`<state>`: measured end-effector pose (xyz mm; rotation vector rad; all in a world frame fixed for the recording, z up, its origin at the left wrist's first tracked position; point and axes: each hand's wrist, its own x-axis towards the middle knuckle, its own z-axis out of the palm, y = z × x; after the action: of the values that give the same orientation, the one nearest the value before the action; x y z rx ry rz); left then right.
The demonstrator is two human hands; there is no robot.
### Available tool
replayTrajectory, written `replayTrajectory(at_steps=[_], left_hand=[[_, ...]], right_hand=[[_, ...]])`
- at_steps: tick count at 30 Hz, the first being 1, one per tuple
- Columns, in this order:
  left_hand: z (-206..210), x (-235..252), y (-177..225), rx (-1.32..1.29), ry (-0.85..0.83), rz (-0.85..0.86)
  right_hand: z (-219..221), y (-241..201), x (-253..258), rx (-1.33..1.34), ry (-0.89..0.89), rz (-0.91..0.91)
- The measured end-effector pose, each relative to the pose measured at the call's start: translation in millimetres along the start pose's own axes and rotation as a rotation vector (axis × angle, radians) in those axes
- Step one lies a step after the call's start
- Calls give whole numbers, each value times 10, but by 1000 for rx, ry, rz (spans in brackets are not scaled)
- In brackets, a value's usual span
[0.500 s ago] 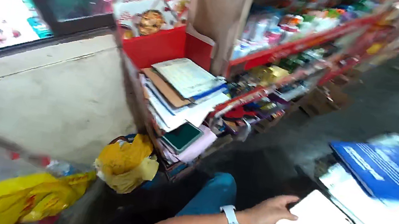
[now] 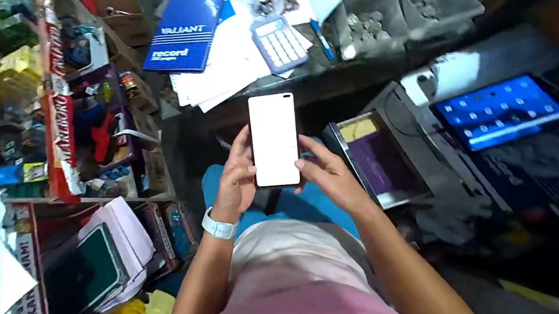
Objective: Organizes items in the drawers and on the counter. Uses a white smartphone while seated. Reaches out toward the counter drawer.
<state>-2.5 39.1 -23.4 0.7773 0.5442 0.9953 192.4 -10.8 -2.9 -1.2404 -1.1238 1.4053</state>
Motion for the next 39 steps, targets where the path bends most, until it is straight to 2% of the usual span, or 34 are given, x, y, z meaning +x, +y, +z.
replayTrajectory(at_steps=[7, 15, 26, 39], left_hand=[[127, 42, -120, -32, -94, -57], [181, -48, -91, 27, -52, -48], [211, -79, -67, 126, 31, -25], [193, -99, -68, 53, -20, -29]], right_hand=[[-99, 45, -243, -120, 0, -24], [-30, 35, -208, -68, 109, -16], [15, 79, -163, -38, 97, -8], [-1, 48, -188, -48, 104, -3]])
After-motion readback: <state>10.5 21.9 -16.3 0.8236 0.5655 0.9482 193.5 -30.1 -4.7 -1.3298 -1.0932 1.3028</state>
